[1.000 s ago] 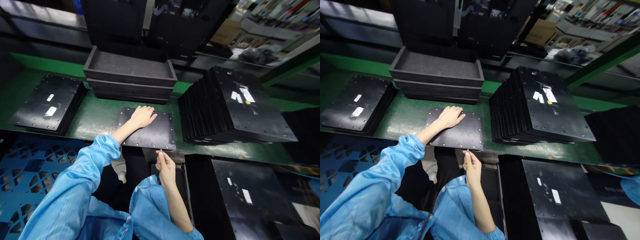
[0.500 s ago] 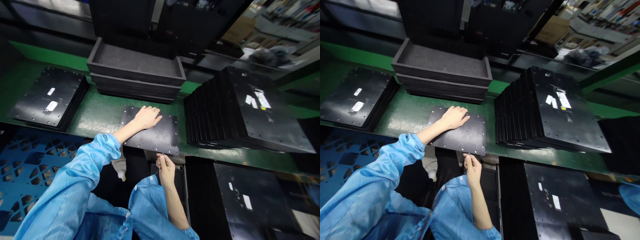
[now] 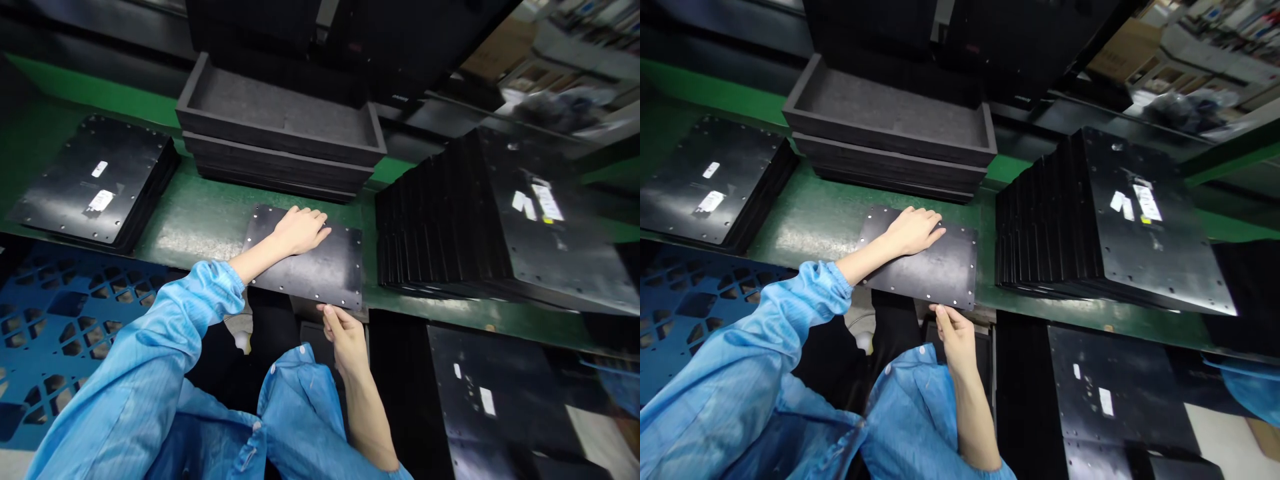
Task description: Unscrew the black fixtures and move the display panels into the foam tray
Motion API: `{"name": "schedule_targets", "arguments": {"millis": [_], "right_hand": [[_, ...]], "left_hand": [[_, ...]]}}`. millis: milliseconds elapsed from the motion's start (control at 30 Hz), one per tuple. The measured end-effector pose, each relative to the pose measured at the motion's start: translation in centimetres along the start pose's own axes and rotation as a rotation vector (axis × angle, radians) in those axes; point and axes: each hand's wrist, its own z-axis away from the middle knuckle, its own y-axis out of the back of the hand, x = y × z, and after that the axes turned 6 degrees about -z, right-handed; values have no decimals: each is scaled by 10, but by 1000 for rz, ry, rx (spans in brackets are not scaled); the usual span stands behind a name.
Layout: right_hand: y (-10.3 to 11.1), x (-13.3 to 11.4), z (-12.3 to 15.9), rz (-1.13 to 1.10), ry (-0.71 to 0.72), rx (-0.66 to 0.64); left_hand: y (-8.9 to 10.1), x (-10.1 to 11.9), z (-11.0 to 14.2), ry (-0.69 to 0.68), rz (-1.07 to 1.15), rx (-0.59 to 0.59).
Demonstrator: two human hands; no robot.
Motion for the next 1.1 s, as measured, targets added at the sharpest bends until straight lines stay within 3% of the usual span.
{"name": "schedule_targets", "arguments": {"millis": [167,300,433,567,633,733,833,900,1000,1100], "right_hand": [[6,-20,3,294,156,-9],[8,-27,7,447,258,-33],[13,-15,2,382,209,-7],[16,-3,-3,217,104,-38],[13,0,-5,98,61,-66],[3,4,-6,-82,47,-64],[-8,8,-6,-203,46,-24],[-12,9,-4,-227,47,-1],[-13,11,1,-226,50,22],[-14,17,6,-233,67,49]], "left_hand": [[3,5,4,-26,39,21],[8,17,33,-157,52,-25],[9,21,83,-311,21,-119],[11,14,108,-272,-18,-101],[13,14,100,-226,-9,-109],[12,22,68,-122,25,-119],[5,35,26,106,9,-5],[-1,42,5,186,-15,68],[-10,45,-8,145,-15,98],[-12,46,-5,105,-16,116]]}}
